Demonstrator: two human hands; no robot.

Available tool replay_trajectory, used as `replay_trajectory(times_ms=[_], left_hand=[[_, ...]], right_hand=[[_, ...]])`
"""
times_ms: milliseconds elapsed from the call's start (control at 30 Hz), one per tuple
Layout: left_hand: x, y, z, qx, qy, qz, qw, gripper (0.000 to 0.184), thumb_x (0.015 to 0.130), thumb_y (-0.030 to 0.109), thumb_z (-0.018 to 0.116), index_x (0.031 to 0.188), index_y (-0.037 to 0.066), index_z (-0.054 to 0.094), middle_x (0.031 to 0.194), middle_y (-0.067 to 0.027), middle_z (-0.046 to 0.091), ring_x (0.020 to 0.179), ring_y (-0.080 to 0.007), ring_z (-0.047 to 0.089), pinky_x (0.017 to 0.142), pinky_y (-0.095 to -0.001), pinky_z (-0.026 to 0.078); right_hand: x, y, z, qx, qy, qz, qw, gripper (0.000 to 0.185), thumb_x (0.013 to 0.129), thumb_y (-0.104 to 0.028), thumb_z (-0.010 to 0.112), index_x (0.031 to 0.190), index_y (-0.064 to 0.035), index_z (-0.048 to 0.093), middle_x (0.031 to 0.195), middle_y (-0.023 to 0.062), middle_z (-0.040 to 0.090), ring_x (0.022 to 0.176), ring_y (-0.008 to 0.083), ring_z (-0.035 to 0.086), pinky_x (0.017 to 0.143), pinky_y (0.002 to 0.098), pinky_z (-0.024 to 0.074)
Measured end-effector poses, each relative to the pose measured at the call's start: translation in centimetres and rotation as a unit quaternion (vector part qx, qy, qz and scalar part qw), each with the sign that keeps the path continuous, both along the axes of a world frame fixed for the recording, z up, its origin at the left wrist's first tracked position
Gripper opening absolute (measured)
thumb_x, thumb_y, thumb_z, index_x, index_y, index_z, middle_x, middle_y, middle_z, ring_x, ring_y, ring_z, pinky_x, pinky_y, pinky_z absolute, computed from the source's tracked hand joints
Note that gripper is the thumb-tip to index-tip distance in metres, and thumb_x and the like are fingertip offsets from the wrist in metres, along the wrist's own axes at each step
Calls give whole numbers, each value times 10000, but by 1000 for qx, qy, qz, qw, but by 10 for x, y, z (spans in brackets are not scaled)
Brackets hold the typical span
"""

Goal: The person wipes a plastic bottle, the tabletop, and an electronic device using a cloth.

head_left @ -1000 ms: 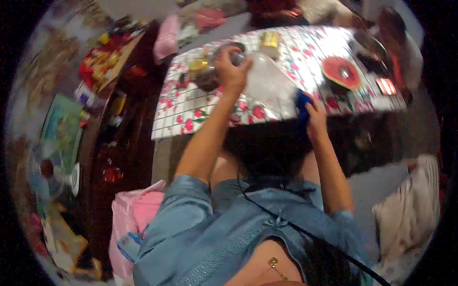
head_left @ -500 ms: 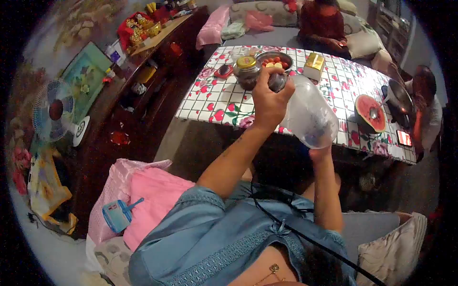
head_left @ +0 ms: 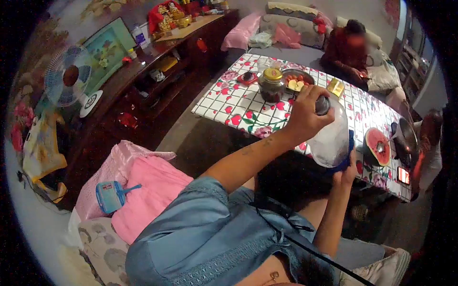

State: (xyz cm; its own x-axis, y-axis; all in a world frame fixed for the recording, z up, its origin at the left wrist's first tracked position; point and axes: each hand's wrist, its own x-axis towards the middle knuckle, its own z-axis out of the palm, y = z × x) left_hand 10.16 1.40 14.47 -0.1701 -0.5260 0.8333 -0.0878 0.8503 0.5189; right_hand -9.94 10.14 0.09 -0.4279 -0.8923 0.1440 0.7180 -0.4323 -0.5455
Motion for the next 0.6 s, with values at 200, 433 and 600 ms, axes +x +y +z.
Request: replay_trajectory(times_ms=[200,433,600], left_hand=[[-30,-22,-11,-143,-37,16,989,346,683,172,711,967,47,558,916,-158,558,887,-344,551,805,-436,448],[-69,-56,-41,-151,-93,-17,984,364,674,196,731,944,36,546,892,-174,573,878,-370,556,803,-451,453],[-78,-65,-44,-93,-108,-26,990,337,749,257,680,934,7,551,879,-225,577,872,-397,565,777,-469,460]], right_hand=[[16,20,25,10,137,-92,986,435,990,-99,428,1408,13,385,1404,167,459,1282,290,470,1110,418,356],[52,-3,52,25,325,-170,930,416,997,-90,383,1396,23,418,1430,146,432,1306,236,426,1112,360,305],[31,-46,51,-23,397,-161,903,417,1001,-112,377,1392,29,413,1420,162,435,1314,238,407,1110,340,285]])
